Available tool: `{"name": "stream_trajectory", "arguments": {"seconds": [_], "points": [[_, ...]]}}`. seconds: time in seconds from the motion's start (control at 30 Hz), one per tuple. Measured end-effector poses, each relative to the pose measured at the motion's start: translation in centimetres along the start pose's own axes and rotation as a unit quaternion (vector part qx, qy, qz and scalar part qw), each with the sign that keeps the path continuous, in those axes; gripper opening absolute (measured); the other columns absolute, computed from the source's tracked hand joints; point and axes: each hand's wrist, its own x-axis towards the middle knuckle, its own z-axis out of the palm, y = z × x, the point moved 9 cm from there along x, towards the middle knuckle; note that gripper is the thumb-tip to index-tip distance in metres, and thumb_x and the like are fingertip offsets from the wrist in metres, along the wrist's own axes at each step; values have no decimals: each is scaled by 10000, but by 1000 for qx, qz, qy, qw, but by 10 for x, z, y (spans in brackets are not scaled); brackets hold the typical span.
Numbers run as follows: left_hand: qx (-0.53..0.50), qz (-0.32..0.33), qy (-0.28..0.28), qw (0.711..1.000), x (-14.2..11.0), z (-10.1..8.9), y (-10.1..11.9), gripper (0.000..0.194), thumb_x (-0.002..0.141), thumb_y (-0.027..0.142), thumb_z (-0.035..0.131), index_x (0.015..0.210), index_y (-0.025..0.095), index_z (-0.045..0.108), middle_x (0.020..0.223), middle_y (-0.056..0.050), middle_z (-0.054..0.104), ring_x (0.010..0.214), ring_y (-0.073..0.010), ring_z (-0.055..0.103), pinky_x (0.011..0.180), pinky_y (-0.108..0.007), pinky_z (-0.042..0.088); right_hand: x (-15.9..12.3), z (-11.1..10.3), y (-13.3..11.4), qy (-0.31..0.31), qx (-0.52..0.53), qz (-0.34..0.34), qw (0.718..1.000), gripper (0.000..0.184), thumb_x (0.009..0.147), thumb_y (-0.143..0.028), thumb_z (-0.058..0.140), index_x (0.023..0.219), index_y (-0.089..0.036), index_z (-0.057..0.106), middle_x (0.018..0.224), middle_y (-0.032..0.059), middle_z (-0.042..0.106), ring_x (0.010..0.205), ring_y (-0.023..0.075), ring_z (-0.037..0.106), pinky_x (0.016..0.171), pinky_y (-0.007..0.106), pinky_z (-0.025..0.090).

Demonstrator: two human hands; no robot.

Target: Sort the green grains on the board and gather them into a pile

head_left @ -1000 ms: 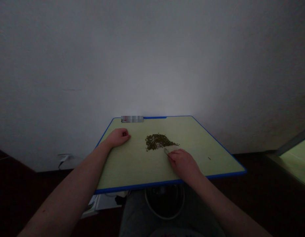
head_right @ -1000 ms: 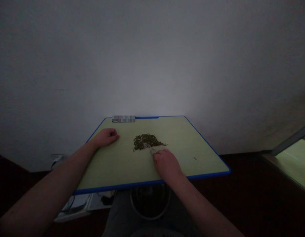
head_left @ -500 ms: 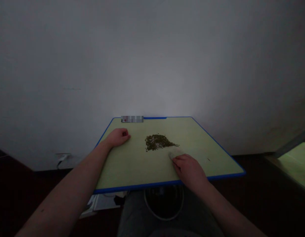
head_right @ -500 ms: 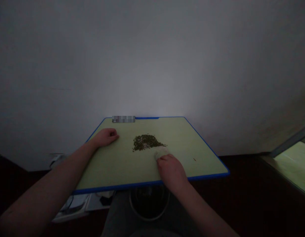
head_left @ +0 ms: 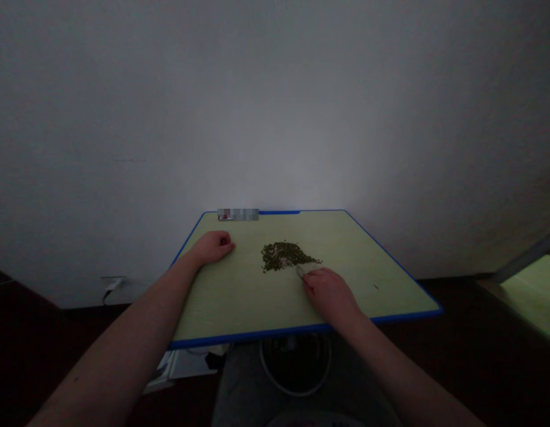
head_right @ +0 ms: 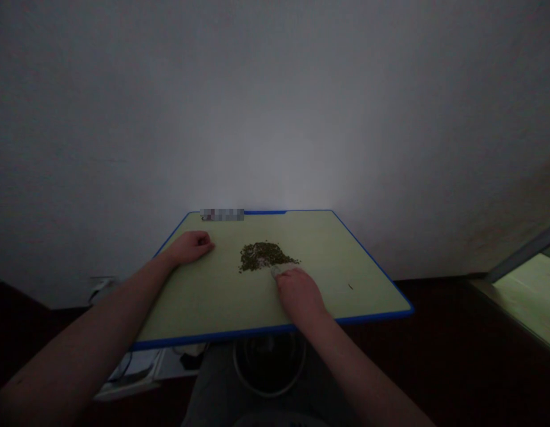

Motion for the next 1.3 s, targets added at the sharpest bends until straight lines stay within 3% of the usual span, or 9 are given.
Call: {"name": "stream_trajectory", "arguments": {"seconds": [0.23,0.47,0.83,1.3], "points": [[-6,-3,2,1000,0,-2,0,267,704,422,473,659,171,552,619,-17,557,570,-121,465,539,-248,306,-15,-6,16,6,1,21,1000,270,855,-204,416,942,-185,672,918,62,679,875,182,577,821,301,405],[-6,-2,-2,1000,-1,-2,0,280,698,433,469,676,173,568,649,-28,577,591,-130,479,555,-253,319,-29,-9,12,18,22,15,1000,270,865,-234,417,931,-195,676,921,48,681,866,175,582,822,294,418],[-2,-2,4,1000,0,-2,-2,273,697,423,473,680,173,582,641,-25,567,583,-128,471,548,-254,311,-12,-10,-3,20,76,-9,997,253,845,-210,447,962,-201,672,934,22,683,874,161,581,829,270,415],[-9,4,1,1000,0,-1,-1,277,706,426,464,682,170,569,637,-24,562,578,-126,466,552,-257,311,4,-5,2,26,68,-11,997,256,841,-222,447,960,-199,672,951,27,681,879,163,583,822,273,414]]}}
